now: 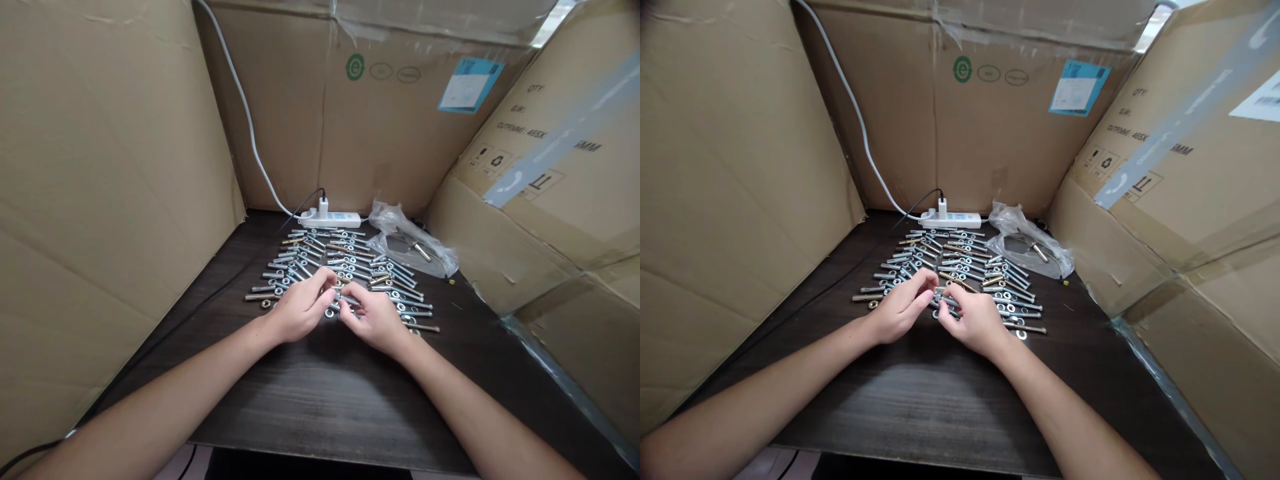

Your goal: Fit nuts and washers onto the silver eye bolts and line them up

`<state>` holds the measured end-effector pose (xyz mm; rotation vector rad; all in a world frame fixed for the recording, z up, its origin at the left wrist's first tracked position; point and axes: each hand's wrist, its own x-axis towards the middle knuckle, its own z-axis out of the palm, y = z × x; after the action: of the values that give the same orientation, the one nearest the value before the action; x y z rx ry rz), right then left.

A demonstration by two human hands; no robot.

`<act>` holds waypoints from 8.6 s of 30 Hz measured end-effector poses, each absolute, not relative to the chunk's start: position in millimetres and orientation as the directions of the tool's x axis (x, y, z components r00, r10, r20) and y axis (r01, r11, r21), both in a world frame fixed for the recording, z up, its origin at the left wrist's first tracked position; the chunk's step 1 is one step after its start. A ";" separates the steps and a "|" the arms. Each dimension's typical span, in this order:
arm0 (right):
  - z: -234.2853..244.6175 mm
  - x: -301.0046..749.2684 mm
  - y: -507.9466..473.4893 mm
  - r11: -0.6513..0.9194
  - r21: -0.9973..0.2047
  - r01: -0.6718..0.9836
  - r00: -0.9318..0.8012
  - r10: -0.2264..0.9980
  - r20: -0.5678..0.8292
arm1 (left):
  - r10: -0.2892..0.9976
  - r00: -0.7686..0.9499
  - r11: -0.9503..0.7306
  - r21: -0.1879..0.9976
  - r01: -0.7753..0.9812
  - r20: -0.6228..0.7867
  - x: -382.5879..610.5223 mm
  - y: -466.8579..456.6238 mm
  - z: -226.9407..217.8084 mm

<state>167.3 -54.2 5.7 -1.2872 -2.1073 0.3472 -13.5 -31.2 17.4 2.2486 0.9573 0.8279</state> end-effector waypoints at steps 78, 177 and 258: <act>14.4 174.4 -53.4 0.492 -0.525 0.695 -0.217 0.839 0.499 | 0.672 0.654 -0.690 0.612 0.386 0.346 -13.6 -29.8 18.1; 26.3 166.1 -66.5 0.547 -0.428 0.719 -0.489 0.837 0.247 | 0.810 0.586 -0.148 0.973 0.179 0.015 6.3 -42.8 18.7; 17.6 303.0 -19.7 0.343 -0.334 0.878 -0.121 0.834 0.538 | 0.559 0.794 -0.811 0.354 0.465 0.238 42.8 -25.2 38.3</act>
<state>303.0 -19.7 17.6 -1.4933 -1.9519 -0.0855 42.8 -25.2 38.3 2.7064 0.7903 0.4856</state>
